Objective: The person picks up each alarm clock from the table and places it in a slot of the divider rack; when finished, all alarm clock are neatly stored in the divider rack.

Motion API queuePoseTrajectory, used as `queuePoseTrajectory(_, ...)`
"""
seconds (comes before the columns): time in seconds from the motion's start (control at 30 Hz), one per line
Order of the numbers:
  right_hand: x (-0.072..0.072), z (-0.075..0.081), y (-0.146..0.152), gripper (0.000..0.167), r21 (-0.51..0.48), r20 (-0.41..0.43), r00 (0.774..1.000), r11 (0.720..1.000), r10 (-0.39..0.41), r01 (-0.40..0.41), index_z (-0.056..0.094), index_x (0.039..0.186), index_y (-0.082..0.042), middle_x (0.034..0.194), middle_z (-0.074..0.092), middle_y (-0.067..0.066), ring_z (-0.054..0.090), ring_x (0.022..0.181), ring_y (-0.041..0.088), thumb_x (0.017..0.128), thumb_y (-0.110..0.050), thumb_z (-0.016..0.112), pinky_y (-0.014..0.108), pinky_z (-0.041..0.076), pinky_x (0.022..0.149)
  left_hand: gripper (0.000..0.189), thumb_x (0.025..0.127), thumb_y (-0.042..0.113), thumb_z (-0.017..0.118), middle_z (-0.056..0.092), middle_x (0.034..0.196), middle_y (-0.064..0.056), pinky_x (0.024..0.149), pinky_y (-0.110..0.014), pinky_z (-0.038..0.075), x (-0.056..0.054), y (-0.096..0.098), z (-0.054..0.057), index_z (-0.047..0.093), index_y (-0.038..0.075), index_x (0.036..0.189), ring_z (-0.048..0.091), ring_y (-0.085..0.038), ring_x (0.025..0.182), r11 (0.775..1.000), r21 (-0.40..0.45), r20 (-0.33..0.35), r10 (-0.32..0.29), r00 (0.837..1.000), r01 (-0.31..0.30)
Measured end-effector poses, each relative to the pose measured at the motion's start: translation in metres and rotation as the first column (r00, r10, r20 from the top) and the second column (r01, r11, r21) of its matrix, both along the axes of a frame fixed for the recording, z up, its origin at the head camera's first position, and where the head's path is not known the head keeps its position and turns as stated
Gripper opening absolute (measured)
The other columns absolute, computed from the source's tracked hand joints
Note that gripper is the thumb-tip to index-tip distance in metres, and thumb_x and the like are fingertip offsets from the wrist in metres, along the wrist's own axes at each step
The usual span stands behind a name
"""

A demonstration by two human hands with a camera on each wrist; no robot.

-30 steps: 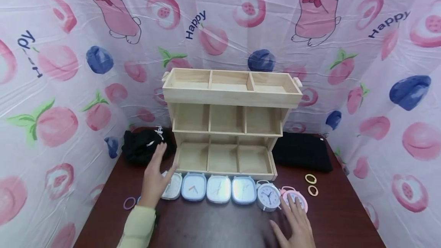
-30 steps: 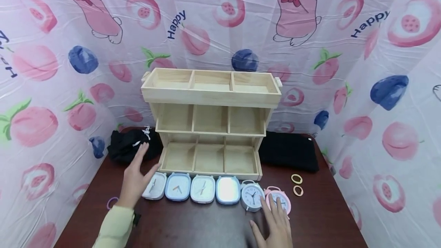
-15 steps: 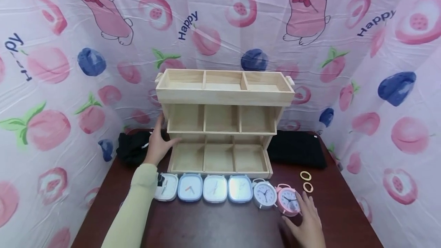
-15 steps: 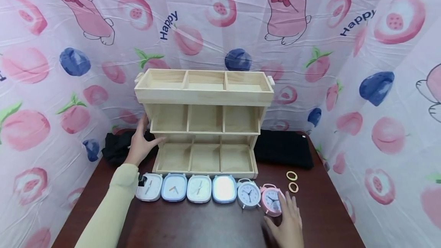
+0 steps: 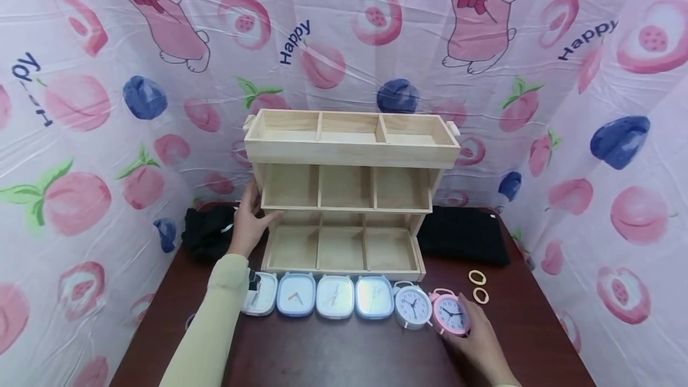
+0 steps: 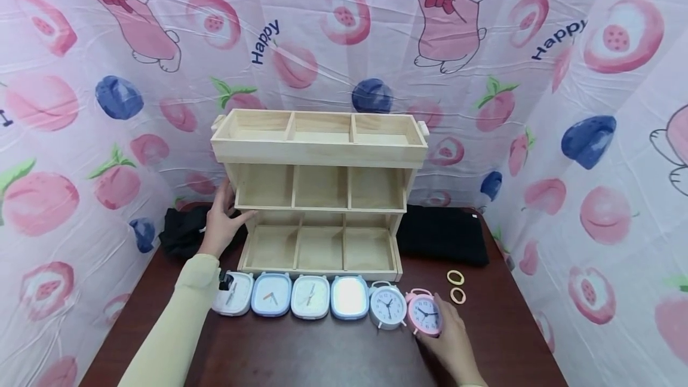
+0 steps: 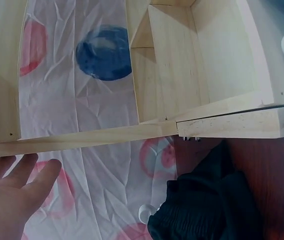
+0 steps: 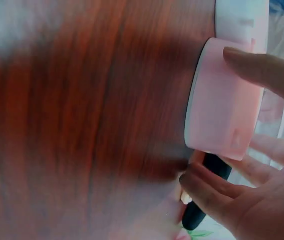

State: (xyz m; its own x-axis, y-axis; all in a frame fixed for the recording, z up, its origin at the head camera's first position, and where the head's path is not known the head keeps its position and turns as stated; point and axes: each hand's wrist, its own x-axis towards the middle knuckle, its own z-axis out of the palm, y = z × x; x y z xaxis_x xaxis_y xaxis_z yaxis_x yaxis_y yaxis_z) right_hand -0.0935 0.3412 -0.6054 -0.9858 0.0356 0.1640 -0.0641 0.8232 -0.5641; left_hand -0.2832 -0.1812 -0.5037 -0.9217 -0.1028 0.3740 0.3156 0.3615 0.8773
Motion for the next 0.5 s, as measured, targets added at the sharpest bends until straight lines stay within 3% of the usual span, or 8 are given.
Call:
queuePoseTrajectory(0.07,-0.002,0.000,0.001,0.095,0.012,-0.054,0.998,1.000,0.017,-0.016,0.057,0.147,0.007,0.137,0.063,0.030,0.063,0.123,0.046,0.067,-0.020,0.101,0.013,0.041,0.101,0.109,0.091,0.010,0.087,0.035,0.174,-0.014,0.127,-0.059,0.040,0.000,0.001,0.001,0.019,0.036,0.172,0.041,-0.036,0.157,1.000,0.004,0.000,-0.003,1.000,0.003)
queuePoseTrajectory(0.13,-0.004,-0.002,0.002,0.092,0.012,-0.093,0.995,0.999,0.035,-0.034,0.061,0.144,0.004,0.135,0.064,0.027,0.064,0.121,0.044,0.065,-0.019,0.102,0.001,0.028,0.093,0.109,0.091,0.010,0.086,0.033,0.175,-0.012,0.127,-0.059,0.040,0.000,0.002,0.001,0.019,0.035,0.172,0.041,-0.036,0.158,1.000,0.004,0.007,-0.004,1.000,0.003)
queuePoseTrajectory(0.33,-0.010,-0.007,0.005,0.092,0.026,-0.172,0.983,0.998,0.065,-0.062,0.066,0.141,0.000,0.127,0.067,0.019,0.066,0.112,0.036,0.060,-0.023,0.104,0.000,0.029,0.092,0.110,0.091,0.009,0.086,0.031,0.176,-0.011,0.127,-0.059,0.041,0.001,0.001,0.002,0.017,0.034,0.173,0.040,-0.036,0.158,1.000,-0.009,0.013,-0.003,1.000,0.003)
queuePoseTrajectory(0.5,-0.012,-0.008,0.006,0.093,0.035,-0.185,0.983,0.999,0.013,-0.006,0.068,0.137,0.003,0.124,0.069,0.020,0.067,0.108,0.036,0.059,-0.032,0.105,0.006,0.037,0.089,0.110,0.091,0.011,0.087,0.032,0.176,-0.012,0.126,-0.060,0.041,0.000,0.000,0.000,0.017,0.035,0.172,0.041,-0.036,0.158,1.000,-0.007,0.005,-0.006,1.000,0.006)
